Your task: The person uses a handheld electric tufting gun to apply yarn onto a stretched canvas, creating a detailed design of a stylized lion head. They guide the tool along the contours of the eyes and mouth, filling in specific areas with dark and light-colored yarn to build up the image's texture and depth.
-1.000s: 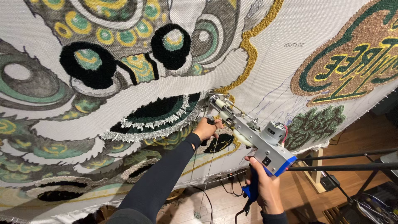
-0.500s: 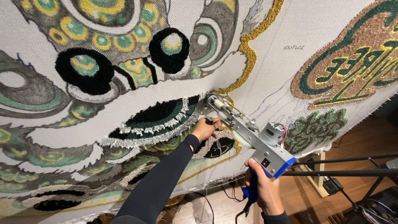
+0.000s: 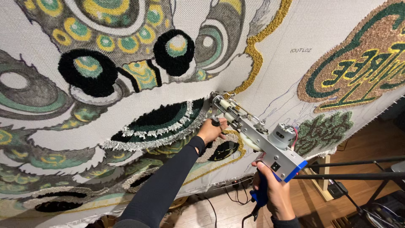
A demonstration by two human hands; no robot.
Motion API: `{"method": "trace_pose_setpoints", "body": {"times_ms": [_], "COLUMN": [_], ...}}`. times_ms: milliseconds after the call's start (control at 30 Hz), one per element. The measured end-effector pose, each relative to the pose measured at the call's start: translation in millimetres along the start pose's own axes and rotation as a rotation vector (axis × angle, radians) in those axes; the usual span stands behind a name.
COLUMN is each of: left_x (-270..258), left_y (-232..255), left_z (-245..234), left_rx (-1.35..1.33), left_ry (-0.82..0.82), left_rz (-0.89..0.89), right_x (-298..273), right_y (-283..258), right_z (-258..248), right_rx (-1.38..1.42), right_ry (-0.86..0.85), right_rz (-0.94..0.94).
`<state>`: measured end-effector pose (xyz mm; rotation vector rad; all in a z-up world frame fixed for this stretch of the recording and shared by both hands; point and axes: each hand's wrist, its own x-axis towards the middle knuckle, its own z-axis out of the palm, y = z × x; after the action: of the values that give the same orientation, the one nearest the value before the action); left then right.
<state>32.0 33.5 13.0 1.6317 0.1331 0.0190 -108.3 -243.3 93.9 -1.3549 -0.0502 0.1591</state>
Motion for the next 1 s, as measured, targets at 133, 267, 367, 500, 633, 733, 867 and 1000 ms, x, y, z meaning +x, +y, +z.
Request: {"method": "trace_pose_setpoints", "body": {"times_ms": [133, 267, 367, 500, 633, 733, 867, 1000], "left_x": [21.5, 11.3, -6.3, -36.0, -55.2, -59.1, -66.7, -79.4], "left_y": [-26.5, -31.6, -25.1, -8.8, 4.4, 14.7, 26.8, 34.3], "left_z": [12.7, 26.8, 45.2, 68.0, 84.8, 93.5, 99.4, 101.7], "left_rx": [-0.216, -0.09, -0.03, -0.07, -0.118, -0.082, -0.064, -0.028], "left_ry": [-0.067, -0.091, -0.1, -0.064, -0.081, -0.076, -0.084, -0.071], "left_rz": [0.141, 0.068, 0.11, 0.059, 0.093, 0.132, 0.146, 0.196], "right_x": [-0.9, 3.7, 2.0, -5.4, -9.7, -7.5, -8.5, -15.5], "right_y": [2.2, 5.4, 2.6, 0.5, 11.4, 23.1, 26.8, 16.9], "right_z": [-16.2, -48.2, -71.2, -99.9, -128.3, -146.5, -160.3, -158.3], "right_rx": [-0.009, 0.097, 0.156, 0.169, 0.2, 0.272, 0.307, 0.363], "right_ry": [0.005, -0.029, -0.022, -0.043, -0.099, -0.14, -0.177, -0.175], "right_rz": [0.017, 0.041, 0.059, 0.062, 0.116, 0.126, 0.1, 0.113]}}
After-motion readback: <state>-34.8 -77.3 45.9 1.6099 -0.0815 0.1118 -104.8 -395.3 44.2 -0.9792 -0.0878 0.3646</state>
